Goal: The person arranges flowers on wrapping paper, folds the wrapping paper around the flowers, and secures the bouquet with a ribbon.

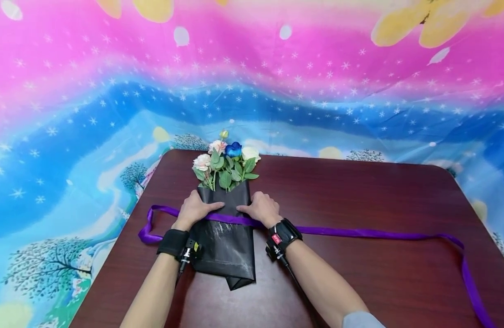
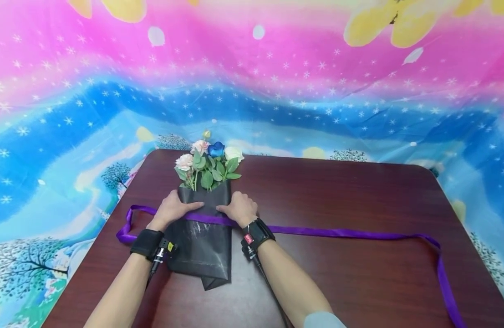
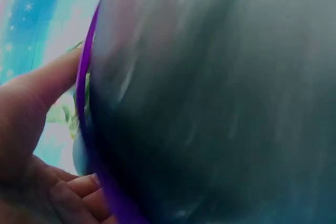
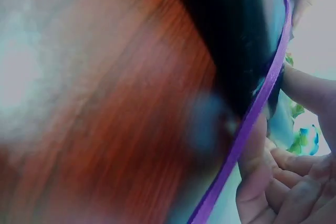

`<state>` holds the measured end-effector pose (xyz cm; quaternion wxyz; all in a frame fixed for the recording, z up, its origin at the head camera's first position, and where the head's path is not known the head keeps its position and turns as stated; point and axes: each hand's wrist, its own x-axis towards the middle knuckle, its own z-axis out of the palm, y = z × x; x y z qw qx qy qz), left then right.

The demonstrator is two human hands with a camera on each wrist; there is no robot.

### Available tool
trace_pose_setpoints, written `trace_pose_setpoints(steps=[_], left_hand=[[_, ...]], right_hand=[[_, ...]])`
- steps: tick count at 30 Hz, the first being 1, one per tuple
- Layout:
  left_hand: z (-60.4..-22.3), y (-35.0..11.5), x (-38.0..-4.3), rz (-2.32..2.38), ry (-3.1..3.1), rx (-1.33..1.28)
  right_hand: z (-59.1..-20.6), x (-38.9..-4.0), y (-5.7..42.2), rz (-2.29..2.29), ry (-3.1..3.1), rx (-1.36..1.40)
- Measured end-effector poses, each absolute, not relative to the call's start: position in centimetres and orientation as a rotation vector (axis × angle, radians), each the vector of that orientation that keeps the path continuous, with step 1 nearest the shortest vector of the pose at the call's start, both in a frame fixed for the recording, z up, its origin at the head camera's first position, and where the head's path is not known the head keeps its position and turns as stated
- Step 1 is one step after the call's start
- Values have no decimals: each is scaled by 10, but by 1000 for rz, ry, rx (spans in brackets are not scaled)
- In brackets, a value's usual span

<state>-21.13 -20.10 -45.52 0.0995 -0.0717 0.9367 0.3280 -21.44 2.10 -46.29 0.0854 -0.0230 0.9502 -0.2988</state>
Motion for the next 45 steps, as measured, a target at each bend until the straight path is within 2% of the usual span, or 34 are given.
trace_pose_setpoints(steps=[6, 13, 21, 28, 33, 39, 45], left_hand=[[-456, -193, -212, 882, 2794, -201], [-460, -192, -213, 991, 2732, -150], [-456, -193, -211, 1208, 2702, -69], [-453, -201, -202, 1363, 2653, -1], [-442, -210, -191, 1510, 2623, -13], [-406, -205, -178, 1656, 2637, 16], [-394, -211, -179, 1584, 2690, 44]], right_hand=[[-469, -216, 16, -950, 2746, -39], [-468, -211, 15, -978, 2679, -44], [-462, -208, 14, -1504, 2414, -169], [-466, -206, 18, -1740, 2140, -255], [-455, -206, 17, -1801, 2066, -378], [-439, -207, 16, -1861, 2095, -459], [-431, -207, 16, -1879, 2152, -516]])
